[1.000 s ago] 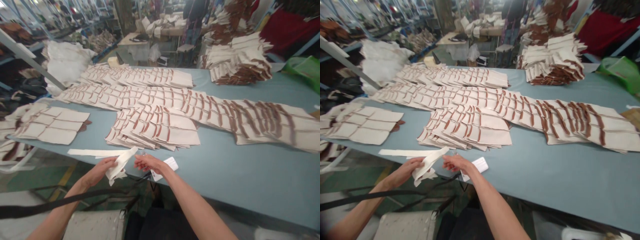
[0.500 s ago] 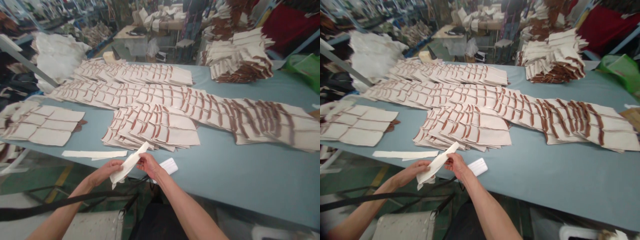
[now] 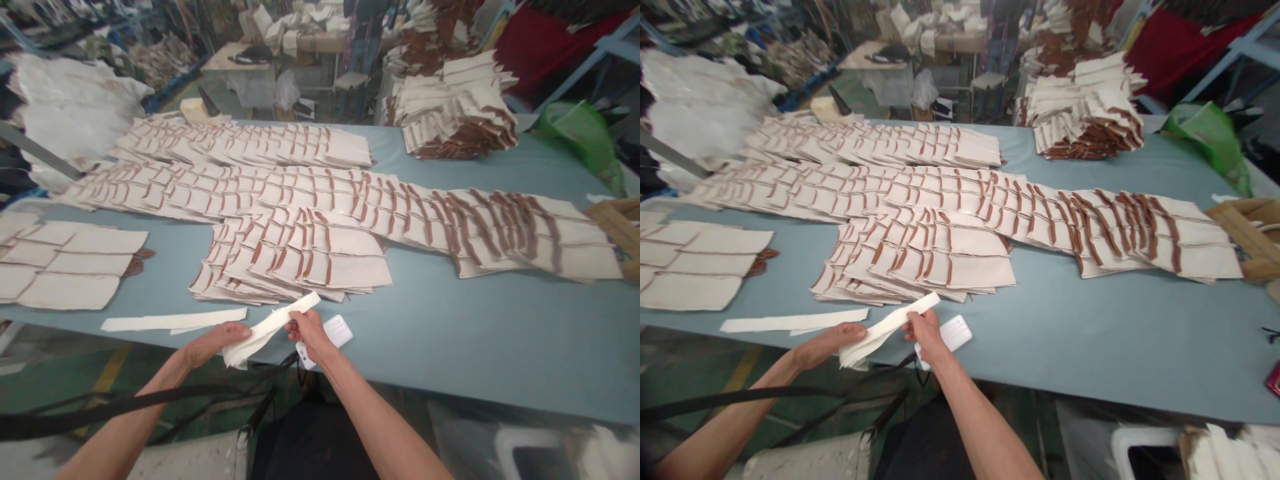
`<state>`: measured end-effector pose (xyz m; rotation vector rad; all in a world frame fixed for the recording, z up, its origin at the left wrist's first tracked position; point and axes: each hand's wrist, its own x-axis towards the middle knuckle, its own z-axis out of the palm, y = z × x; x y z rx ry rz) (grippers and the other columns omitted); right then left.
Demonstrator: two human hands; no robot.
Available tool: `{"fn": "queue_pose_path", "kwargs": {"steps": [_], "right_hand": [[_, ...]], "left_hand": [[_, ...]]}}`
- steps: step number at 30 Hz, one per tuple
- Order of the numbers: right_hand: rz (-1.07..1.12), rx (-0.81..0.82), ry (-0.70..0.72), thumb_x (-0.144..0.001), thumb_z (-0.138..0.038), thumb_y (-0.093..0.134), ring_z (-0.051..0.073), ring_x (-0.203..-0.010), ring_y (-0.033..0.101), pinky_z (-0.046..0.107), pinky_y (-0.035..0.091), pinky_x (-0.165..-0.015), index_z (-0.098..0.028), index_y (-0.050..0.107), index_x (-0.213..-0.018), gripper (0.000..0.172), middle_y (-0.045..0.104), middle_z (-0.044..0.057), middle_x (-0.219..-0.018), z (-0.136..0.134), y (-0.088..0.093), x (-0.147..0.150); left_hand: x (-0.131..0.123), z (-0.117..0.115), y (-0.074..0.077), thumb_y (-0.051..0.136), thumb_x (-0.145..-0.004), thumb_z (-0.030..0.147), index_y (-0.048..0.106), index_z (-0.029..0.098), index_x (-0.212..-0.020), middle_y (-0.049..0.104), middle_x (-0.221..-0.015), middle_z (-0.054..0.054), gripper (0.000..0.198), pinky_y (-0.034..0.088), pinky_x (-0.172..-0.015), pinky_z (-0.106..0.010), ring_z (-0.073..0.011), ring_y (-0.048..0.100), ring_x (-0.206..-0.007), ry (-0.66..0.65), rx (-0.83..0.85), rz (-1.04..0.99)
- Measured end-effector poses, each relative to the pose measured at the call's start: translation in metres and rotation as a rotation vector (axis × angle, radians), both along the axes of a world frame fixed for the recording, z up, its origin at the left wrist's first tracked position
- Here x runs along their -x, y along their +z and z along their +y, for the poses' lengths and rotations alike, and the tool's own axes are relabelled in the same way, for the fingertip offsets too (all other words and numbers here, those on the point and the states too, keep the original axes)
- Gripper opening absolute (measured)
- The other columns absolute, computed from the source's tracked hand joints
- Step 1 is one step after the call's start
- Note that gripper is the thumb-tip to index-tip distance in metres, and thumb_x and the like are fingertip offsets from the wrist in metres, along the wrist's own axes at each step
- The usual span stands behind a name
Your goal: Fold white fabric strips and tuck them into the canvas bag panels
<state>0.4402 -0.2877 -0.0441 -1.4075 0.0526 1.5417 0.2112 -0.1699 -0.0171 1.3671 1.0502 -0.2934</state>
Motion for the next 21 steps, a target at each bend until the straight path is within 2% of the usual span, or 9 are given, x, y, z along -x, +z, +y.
{"fn": "queue_pose_path", "kwargs": {"steps": [5,10,13,16,21], "right_hand": [[0.033,0.097,-0.08,-0.104,-0.029,0.068,0.01,-0.067,0.064,0.021,0.055,-0.056,-0.013,0.067,-0.106,0.016,0.068,0.0,-0.091,0.002,-0.009,0.006],[0.048,0.168,-0.138,-0.104,-0.029,0.068,0.01,-0.068,0.065,0.021,0.056,-0.056,-0.013,0.067,-0.11,0.017,0.068,0.001,-0.093,0.012,-0.017,0.007],[0.063,0.211,-0.179,-0.105,-0.029,0.068,0.011,-0.07,0.066,0.022,0.057,-0.058,-0.013,0.067,-0.113,0.018,0.069,0.002,-0.095,0.016,-0.019,0.008],[0.076,0.243,-0.223,-0.105,-0.029,0.068,0.012,-0.073,0.067,0.023,0.059,-0.06,-0.013,0.067,-0.116,0.019,0.069,0.003,-0.099,0.02,-0.02,0.007],[0.105,0.302,-0.267,-0.105,-0.03,0.067,0.015,-0.081,0.07,0.028,0.062,-0.068,-0.014,0.066,-0.121,0.023,0.07,0.005,-0.107,0.026,-0.018,0.006]], "left_hand": [[0.012,0.004,-0.014,0.065,-0.096,0.061,0.067,0.017,-0.085,0.063,-0.069,0.004,0.046,0.048,-0.059,-0.029,-0.013,0.056,-0.056,-0.08,0.095,-0.023],[0.02,0.01,-0.04,0.064,-0.102,0.05,0.066,0.016,-0.092,0.063,-0.073,0.004,0.035,0.05,-0.057,-0.027,-0.0113,0.056,-0.055,-0.045,0.008,0.023],[0.021,0.013,-0.052,0.064,-0.103,0.046,0.066,0.016,-0.09,0.063,-0.073,0.004,0.033,0.05,-0.055,-0.026,-0.0108,0.056,-0.054,-0.047,-0.059,0.063],[0.025,0.017,-0.055,0.068,-0.1,0.043,0.065,0.016,-0.084,0.062,-0.072,0.005,0.032,0.052,-0.059,-0.027,-0.0124,0.059,-0.06,-0.063,-0.118,0.087],[0.043,0.025,-0.047,0.068,-0.101,0.043,0.064,0.016,-0.079,0.057,-0.065,0.007,0.035,0.049,-0.056,-0.026,-0.0118,0.056,-0.055,-0.068,-0.152,0.132]]}}
